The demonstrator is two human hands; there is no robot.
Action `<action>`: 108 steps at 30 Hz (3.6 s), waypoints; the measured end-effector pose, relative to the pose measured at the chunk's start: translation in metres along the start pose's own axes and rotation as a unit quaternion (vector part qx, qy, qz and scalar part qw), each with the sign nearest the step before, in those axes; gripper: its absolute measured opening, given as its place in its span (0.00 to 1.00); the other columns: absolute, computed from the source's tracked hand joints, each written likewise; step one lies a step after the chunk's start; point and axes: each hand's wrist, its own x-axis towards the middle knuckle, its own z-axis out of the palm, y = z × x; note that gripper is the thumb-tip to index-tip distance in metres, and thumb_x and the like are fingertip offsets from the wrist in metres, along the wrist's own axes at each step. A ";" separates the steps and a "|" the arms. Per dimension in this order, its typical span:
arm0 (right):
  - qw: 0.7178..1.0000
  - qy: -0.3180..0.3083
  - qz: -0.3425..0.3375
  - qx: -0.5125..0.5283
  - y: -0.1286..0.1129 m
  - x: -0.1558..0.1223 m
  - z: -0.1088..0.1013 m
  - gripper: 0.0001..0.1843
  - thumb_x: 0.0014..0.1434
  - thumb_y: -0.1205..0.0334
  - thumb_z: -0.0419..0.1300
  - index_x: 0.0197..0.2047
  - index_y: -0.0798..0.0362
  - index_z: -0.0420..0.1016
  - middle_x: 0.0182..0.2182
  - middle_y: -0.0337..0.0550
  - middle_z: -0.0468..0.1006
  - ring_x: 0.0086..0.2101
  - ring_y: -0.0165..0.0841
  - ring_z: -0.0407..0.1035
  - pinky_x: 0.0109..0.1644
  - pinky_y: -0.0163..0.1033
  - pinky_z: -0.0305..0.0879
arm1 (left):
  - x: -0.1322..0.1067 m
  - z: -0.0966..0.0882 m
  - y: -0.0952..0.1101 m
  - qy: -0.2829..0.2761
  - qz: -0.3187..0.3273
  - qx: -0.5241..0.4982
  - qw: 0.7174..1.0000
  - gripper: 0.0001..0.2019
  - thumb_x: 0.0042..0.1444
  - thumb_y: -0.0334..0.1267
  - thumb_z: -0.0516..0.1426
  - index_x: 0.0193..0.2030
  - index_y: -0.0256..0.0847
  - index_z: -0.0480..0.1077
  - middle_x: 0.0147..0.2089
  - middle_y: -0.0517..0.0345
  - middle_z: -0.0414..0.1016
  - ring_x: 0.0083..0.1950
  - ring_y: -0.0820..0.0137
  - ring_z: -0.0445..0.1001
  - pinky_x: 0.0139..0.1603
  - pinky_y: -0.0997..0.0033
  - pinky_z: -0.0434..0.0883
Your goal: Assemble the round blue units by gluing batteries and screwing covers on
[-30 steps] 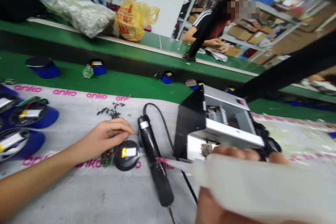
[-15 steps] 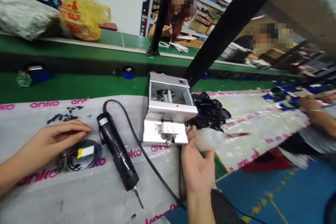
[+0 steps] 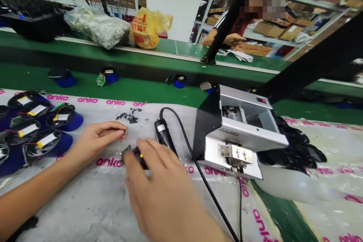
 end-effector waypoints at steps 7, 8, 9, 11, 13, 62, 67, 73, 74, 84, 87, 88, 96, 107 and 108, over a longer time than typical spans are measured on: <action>0.996 -0.062 -0.032 0.062 0.001 0.051 0.021 0.10 0.67 0.65 0.59 0.51 0.52 0.75 0.48 0.44 0.79 0.48 0.35 0.75 0.57 0.42 0.73 | -0.005 -0.004 0.000 -0.004 -0.040 -0.116 0.992 0.06 0.50 0.36 0.66 0.36 0.41 0.81 0.32 0.58 0.83 0.36 0.68 0.80 0.43 0.68 0.76; 0.995 -0.023 0.000 0.101 0.003 0.048 0.019 0.08 0.68 0.63 0.58 0.49 0.52 0.76 0.47 0.43 0.79 0.47 0.33 0.75 0.53 0.38 0.74 | -0.006 -0.003 0.000 -0.010 -0.050 -0.125 0.991 0.06 0.50 0.35 0.67 0.36 0.42 0.81 0.32 0.59 0.83 0.36 0.69 0.80 0.42 0.70 0.75; 0.989 0.019 0.034 0.140 0.005 0.044 0.017 0.07 0.69 0.64 0.56 0.45 0.51 0.76 0.45 0.41 0.80 0.44 0.30 0.76 0.49 0.34 0.74 | -0.007 -0.001 0.000 -0.018 -0.062 -0.133 0.989 0.05 0.50 0.35 0.67 0.36 0.42 0.81 0.32 0.59 0.83 0.35 0.70 0.80 0.40 0.72 0.75; 0.972 0.076 0.087 0.205 0.007 0.039 0.014 0.11 0.71 0.66 0.53 0.37 0.51 0.74 0.37 0.38 0.80 0.37 0.26 0.75 0.41 0.28 0.73 | -0.010 0.005 0.000 -0.037 -0.089 -0.145 0.985 0.05 0.50 0.36 0.67 0.35 0.42 0.82 0.30 0.59 0.83 0.31 0.72 0.78 0.35 0.74 0.73; 0.963 0.076 0.106 0.235 0.005 0.036 0.015 0.10 0.71 0.64 0.53 0.39 0.49 0.73 0.36 0.37 0.78 0.37 0.26 0.75 0.39 0.28 0.72 | -0.014 0.011 0.001 -0.053 -0.114 -0.156 0.980 0.05 0.50 0.38 0.67 0.34 0.42 0.82 0.29 0.59 0.83 0.29 0.72 0.77 0.32 0.74 0.72; 0.902 -0.056 0.282 0.322 0.004 0.028 0.018 0.07 0.62 0.56 0.63 0.45 0.40 0.78 0.28 0.33 0.74 0.29 0.27 0.69 0.32 0.31 0.66 | -0.022 0.016 0.007 -0.117 -0.190 -0.296 0.929 0.07 0.48 0.37 0.72 0.34 0.39 0.84 0.27 0.60 0.83 0.27 0.77 0.77 0.30 0.81 0.72; 0.890 -0.050 0.299 0.341 0.004 0.029 0.019 0.08 0.63 0.54 0.61 0.45 0.41 0.79 0.30 0.35 0.76 0.30 0.29 0.70 0.30 0.31 0.66 | -0.022 0.013 0.005 -0.120 -0.191 -0.307 0.924 0.07 0.49 0.36 0.71 0.35 0.37 0.83 0.29 0.59 0.83 0.29 0.76 0.77 0.32 0.80 0.72; 0.895 -0.044 0.296 0.331 0.008 0.030 0.021 0.09 0.63 0.54 0.61 0.45 0.43 0.79 0.29 0.36 0.75 0.28 0.28 0.69 0.27 0.31 0.64 | -0.022 0.012 0.006 -0.146 -0.188 -0.314 0.919 0.07 0.50 0.36 0.71 0.34 0.36 0.83 0.28 0.57 0.83 0.30 0.75 0.78 0.33 0.80 0.73; 0.898 -0.043 0.294 0.325 0.008 0.030 0.021 0.09 0.63 0.54 0.61 0.45 0.43 0.79 0.29 0.36 0.75 0.28 0.29 0.69 0.27 0.31 0.64 | -0.022 0.013 0.007 -0.142 -0.188 -0.315 0.919 0.07 0.50 0.36 0.71 0.34 0.36 0.83 0.29 0.58 0.83 0.30 0.75 0.78 0.33 0.80 0.73; 0.956 0.006 0.195 0.220 0.004 0.029 0.021 0.07 0.65 0.63 0.61 0.45 0.45 0.77 0.36 0.34 0.81 0.31 0.26 0.74 0.34 0.28 0.70 | -0.023 0.014 0.015 -0.063 -0.103 -0.135 0.983 0.03 0.49 0.33 0.69 0.32 0.43 0.84 0.28 0.61 0.79 0.27 0.75 0.73 0.28 0.78 0.69; 0.954 0.014 0.195 0.226 0.009 0.030 0.022 0.06 0.64 0.63 0.62 0.44 0.44 0.78 0.35 0.32 0.82 0.30 0.26 0.75 0.32 0.29 0.70 | -0.024 0.017 0.014 -0.055 -0.119 -0.122 0.984 0.02 0.50 0.35 0.69 0.32 0.43 0.84 0.28 0.59 0.80 0.28 0.73 0.73 0.29 0.76 0.70; 0.949 0.014 0.205 0.237 0.010 0.030 0.022 0.06 0.64 0.62 0.62 0.43 0.44 0.79 0.34 0.32 0.82 0.29 0.26 0.75 0.31 0.29 0.70 | -0.024 0.018 0.013 -0.052 -0.130 -0.138 0.980 0.03 0.50 0.36 0.69 0.32 0.43 0.84 0.28 0.59 0.81 0.29 0.72 0.74 0.30 0.75 0.71; 0.940 0.036 0.219 0.258 0.007 0.031 0.025 0.05 0.64 0.62 0.62 0.42 0.46 0.79 0.31 0.34 0.82 0.28 0.28 0.75 0.31 0.31 0.73 | -0.027 0.018 0.010 -0.056 -0.114 -0.146 0.981 0.03 0.50 0.35 0.69 0.33 0.43 0.84 0.27 0.60 0.80 0.28 0.74 0.74 0.31 0.77 0.70; 0.997 -0.008 0.049 0.051 0.015 0.021 0.017 0.25 0.67 0.65 0.56 0.66 0.47 0.64 0.52 0.47 0.76 0.44 0.37 0.78 0.41 0.39 0.80 | -0.035 0.016 0.025 -0.074 -0.023 -0.037 0.996 0.12 0.50 0.41 0.71 0.43 0.52 0.83 0.42 0.60 0.84 0.44 0.64 0.79 0.49 0.67 0.74; 0.995 -0.004 0.057 0.076 0.015 0.022 0.016 0.26 0.66 0.66 0.57 0.66 0.46 0.64 0.52 0.45 0.76 0.44 0.35 0.78 0.42 0.36 0.79 | -0.036 0.016 0.025 -0.093 0.015 0.009 0.996 0.20 0.46 0.42 0.73 0.47 0.53 0.81 0.48 0.60 0.82 0.51 0.61 0.77 0.56 0.64 0.72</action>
